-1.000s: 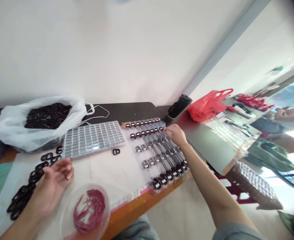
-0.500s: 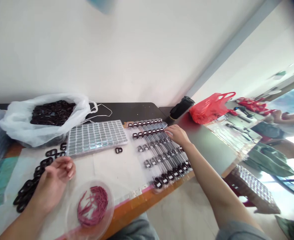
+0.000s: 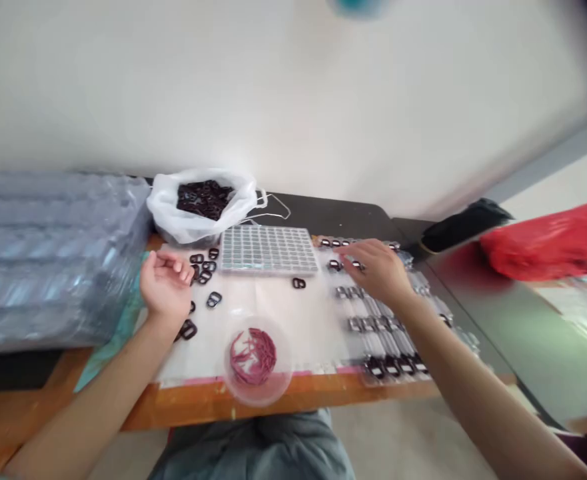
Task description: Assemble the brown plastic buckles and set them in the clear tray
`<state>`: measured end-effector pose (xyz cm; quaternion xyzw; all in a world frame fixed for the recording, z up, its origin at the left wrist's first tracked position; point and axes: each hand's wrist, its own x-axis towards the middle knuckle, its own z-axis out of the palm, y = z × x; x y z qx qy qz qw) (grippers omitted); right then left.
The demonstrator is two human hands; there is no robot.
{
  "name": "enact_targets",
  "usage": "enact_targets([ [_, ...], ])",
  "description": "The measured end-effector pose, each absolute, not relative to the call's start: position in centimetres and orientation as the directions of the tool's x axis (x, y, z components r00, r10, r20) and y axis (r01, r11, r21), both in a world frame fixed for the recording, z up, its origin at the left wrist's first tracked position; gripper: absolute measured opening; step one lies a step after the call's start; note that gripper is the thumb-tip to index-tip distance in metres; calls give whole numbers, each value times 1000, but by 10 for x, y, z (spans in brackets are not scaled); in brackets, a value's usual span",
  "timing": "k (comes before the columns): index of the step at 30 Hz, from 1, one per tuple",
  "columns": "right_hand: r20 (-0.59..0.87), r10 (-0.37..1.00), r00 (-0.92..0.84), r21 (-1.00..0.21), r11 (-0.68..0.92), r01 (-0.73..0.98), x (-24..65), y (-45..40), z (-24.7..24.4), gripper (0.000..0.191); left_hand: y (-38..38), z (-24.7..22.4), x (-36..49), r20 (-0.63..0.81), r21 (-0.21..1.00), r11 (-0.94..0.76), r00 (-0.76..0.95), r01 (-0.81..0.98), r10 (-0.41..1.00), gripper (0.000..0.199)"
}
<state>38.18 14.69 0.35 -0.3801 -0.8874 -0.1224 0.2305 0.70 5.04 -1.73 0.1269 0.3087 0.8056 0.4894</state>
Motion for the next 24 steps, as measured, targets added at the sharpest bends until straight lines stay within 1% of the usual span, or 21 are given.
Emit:
enact_targets([
  [2,453,513,-729,1,818,575,318,131,9,20,51,-17,-1,-107,605,-365,-526,-708,844,52],
  [3,403,465,-789,-11,864,504,289,123,10,19,52,-18,-3,-114,601,-372,-536,-708,836,50],
  [6,221,315,-923,-78,949,305,215,110,2,15,55,-24,-5,-141,615,-394,-587,-683,797,45],
  [8,123,268,-956,-116,960,254,181,110,-8,15,58,-28,-3,-146,643,-401,-619,-652,772,41],
  [10,48,252,-966,-137,960,244,160,112,-17,18,60,-31,-1,-141,675,-379,-615,-633,776,39],
  [12,2,244,-970,-127,962,241,148,114,-23,15,60,-32,1,-139,691,-360,-604,-627,785,39],
  [15,-23,234,-972,-74,969,235,145,113,-24,5,60,-32,2,-136,678,-339,-565,-652,814,38],
  [17,-17,227,-974,-46,973,228,148,111,-20,7,60,-33,2,-141,658,-316,-524,-683,840,36],
  [19,35,234,-972,-48,972,232,155,110,-13,9,60,-35,4,-160,653,-284,-494,-702,855,33],
  [20,93,251,-964,-66,967,245,160,110,-10,10,61,-37,5,-173,666,-265,-490,-697,854,32],
  [22,265,314,-912,-127,949,289,170,112,-4,14,62,-40,9,-186,713,-227,-491,-663,851,29],
  [24,432,375,-820,-187,927,325,178,114,0,16,62,-42,14,-177,749,-165,-433,-642,884,27],
])
